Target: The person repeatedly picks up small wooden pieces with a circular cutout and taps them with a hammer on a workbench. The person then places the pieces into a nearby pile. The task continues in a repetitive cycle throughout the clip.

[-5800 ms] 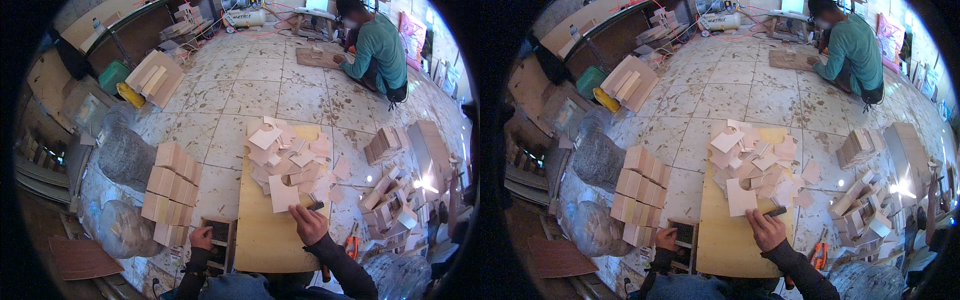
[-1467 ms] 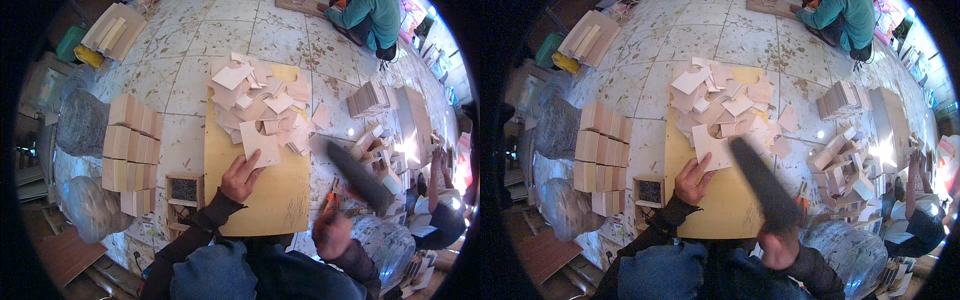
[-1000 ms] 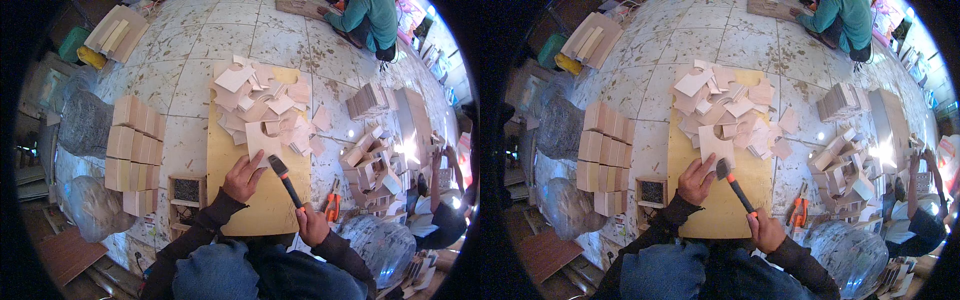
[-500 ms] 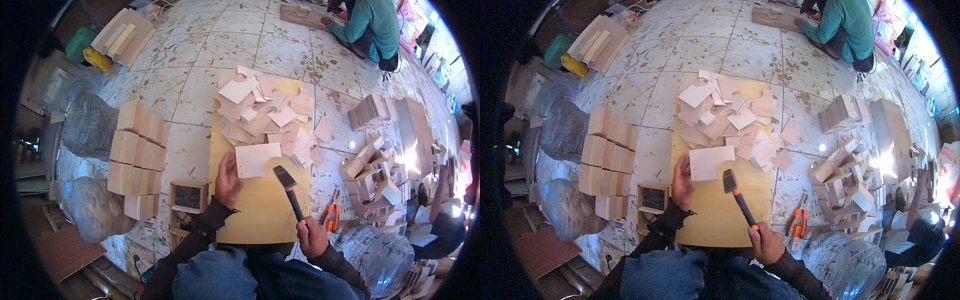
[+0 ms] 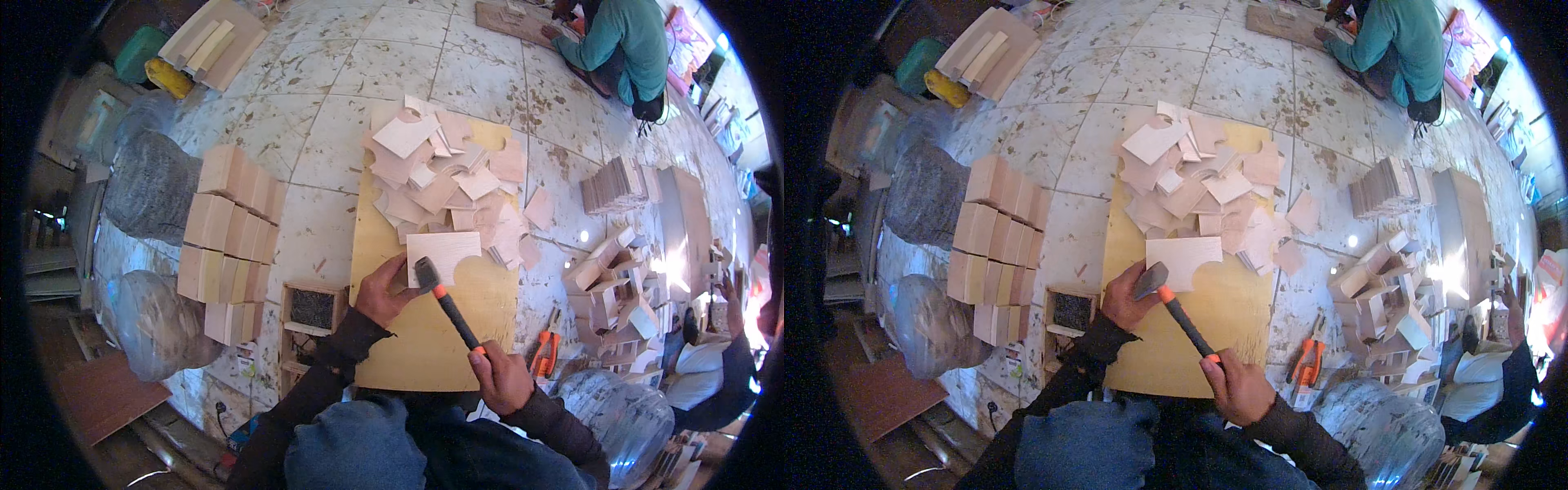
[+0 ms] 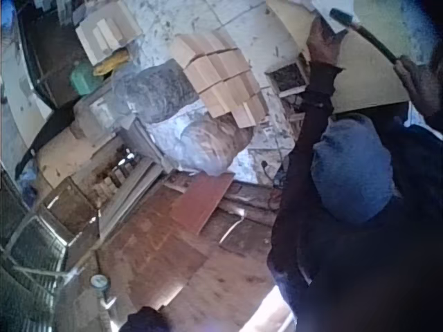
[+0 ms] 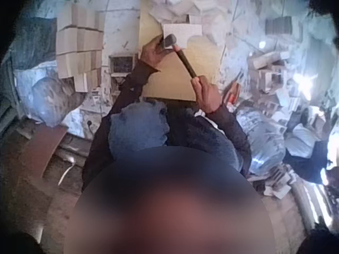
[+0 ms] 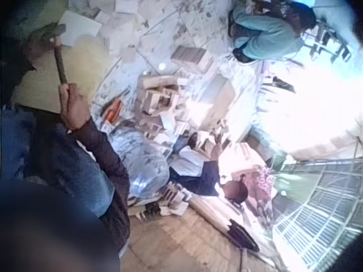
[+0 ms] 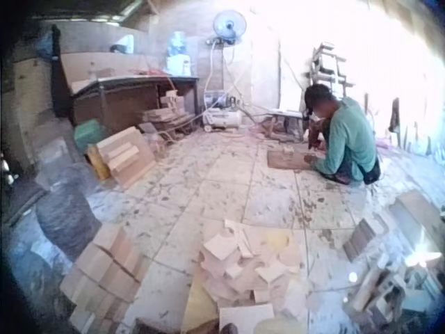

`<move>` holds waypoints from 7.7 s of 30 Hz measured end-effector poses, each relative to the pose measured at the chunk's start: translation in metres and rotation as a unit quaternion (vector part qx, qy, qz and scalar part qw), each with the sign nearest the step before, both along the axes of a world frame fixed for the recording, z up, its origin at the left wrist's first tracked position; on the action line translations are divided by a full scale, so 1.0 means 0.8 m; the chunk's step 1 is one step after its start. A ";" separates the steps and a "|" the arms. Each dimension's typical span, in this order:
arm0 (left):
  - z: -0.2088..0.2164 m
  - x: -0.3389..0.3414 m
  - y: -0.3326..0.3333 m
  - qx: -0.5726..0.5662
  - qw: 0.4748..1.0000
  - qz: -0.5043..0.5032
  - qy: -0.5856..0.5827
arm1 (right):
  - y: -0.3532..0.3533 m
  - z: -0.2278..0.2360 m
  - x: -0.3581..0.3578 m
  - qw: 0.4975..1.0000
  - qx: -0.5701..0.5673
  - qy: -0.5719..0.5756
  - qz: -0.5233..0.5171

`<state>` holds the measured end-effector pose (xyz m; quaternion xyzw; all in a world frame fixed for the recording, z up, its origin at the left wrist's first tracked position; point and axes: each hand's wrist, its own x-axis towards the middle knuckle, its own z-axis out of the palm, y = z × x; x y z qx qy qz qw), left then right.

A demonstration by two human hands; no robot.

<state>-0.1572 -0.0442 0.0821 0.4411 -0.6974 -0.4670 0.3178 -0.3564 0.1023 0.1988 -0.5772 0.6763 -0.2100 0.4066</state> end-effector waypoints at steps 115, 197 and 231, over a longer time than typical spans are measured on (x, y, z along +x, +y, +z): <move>0.013 -0.013 -0.003 -0.011 0.996 -0.075 0.055 | 0.082 -0.070 -0.032 0.976 -0.031 0.101 -0.188; 0.058 -0.036 0.042 -0.267 0.963 0.042 0.015 | -0.082 -0.070 -0.008 0.862 -0.413 0.280 0.093; -0.073 0.196 0.057 0.064 0.945 0.307 -0.090 | -0.084 -0.076 -0.012 0.865 -0.432 0.244 0.082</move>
